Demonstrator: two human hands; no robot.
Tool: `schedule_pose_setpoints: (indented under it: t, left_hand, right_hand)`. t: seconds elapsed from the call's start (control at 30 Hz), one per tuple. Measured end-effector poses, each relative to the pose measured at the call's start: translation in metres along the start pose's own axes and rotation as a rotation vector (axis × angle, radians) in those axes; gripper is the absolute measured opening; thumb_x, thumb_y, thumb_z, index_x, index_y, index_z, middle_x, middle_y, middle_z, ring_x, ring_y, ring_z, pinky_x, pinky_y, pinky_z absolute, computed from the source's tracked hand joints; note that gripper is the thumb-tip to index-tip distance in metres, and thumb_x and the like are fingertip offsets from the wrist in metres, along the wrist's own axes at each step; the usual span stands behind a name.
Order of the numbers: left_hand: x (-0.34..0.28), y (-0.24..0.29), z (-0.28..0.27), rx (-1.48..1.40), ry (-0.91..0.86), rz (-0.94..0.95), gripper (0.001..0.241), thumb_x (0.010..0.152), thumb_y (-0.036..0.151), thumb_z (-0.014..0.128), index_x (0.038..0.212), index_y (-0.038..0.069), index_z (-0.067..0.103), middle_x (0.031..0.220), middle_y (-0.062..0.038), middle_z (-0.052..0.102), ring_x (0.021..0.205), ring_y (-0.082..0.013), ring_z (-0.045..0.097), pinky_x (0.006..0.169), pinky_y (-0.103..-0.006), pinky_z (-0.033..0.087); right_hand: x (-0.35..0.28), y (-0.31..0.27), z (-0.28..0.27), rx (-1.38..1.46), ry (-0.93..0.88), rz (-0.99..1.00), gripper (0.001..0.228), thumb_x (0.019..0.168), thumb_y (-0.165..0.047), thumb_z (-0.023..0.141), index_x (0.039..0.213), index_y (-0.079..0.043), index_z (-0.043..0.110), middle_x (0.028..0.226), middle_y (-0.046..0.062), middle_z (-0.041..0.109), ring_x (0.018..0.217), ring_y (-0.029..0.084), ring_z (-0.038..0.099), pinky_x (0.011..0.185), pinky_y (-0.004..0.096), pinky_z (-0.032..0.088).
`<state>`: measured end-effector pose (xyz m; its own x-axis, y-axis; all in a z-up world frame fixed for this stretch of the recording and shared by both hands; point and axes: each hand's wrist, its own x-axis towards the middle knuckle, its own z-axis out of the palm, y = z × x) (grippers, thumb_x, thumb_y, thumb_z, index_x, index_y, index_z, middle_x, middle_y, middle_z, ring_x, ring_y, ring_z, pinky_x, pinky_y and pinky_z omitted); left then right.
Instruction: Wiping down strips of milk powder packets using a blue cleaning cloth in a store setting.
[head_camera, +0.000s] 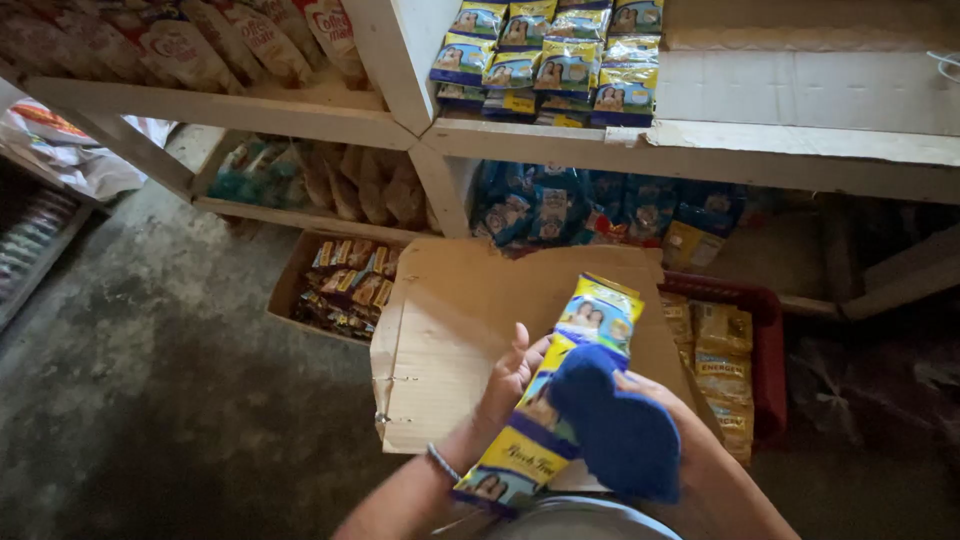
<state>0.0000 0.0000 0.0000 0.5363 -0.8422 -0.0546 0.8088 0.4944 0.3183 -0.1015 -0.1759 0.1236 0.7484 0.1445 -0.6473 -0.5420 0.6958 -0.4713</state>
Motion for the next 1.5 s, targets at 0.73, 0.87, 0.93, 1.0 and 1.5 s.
schedule_pose_setpoints:
  t: [0.73, 0.87, 0.93, 1.0, 1.5]
  left_hand:
    - [0.013, -0.028, -0.113, 0.428, 0.136, 0.136, 0.039, 0.082, -0.004, 0.065, 0.121, -0.004, 0.065, 0.102, -0.010, 0.072, 0.083, -0.0111, 0.066, 0.075, -0.0213, 0.057]
    - [0.007, -0.016, -0.054, 0.138, 0.135, -0.035, 0.048, 0.087, 0.003, 0.062, 0.134, -0.004, 0.052, 0.121, -0.022, 0.065, 0.107, -0.0308, 0.066, 0.091, -0.0380, 0.059]
    - [-0.012, -0.002, 0.012, -0.145, 0.038, -0.104, 0.065, 0.088, 0.003, 0.048, 0.152, -0.003, 0.038, 0.132, -0.030, 0.060, 0.120, -0.0449, 0.063, 0.095, -0.0502, 0.059]
    - [-0.016, 0.005, 0.034, -0.137, 0.004, -0.034, 0.078, 0.084, -0.001, 0.046, 0.159, 0.006, 0.029, 0.138, -0.032, 0.053, 0.118, -0.0491, 0.062, 0.092, -0.0529, 0.060]
    - [0.026, -0.033, -0.189, 0.667, 0.347, 0.661, 0.054, 0.102, 0.008, 0.063, 0.151, -0.004, 0.043, 0.151, -0.022, 0.050, 0.134, -0.0287, 0.051, 0.114, -0.0496, 0.047]
  right_hand:
    - [0.050, 0.035, -0.081, -0.333, -0.249, 0.107, 0.050, 0.074, -0.021, 0.082, 0.106, 0.014, 0.066, 0.084, 0.022, 0.068, 0.064, 0.019, 0.061, 0.055, 0.024, 0.046]
    - [0.046, 0.030, -0.077, -0.454, -0.041, 0.201, 0.062, 0.072, -0.021, 0.081, 0.118, 0.017, 0.063, 0.107, 0.027, 0.060, 0.093, 0.030, 0.058, 0.076, 0.035, 0.045]
    - [0.035, 0.018, -0.073, -0.510, 0.137, 0.226, 0.079, 0.070, -0.017, 0.080, 0.137, 0.020, 0.059, 0.132, 0.030, 0.052, 0.121, 0.039, 0.055, 0.098, 0.045, 0.046]
    - [0.022, -0.004, -0.071, -0.759, 0.152, 0.208, 0.083, 0.062, -0.029, 0.086, 0.136, 0.005, 0.070, 0.145, 0.026, 0.054, 0.136, 0.043, 0.055, 0.108, 0.060, 0.045]
    - [0.060, -0.025, 0.022, -1.172, 0.031, -1.192, 0.032, 0.084, -0.011, 0.078, 0.116, -0.013, 0.079, 0.110, 0.017, 0.077, 0.103, 0.041, 0.071, 0.094, 0.052, 0.053]
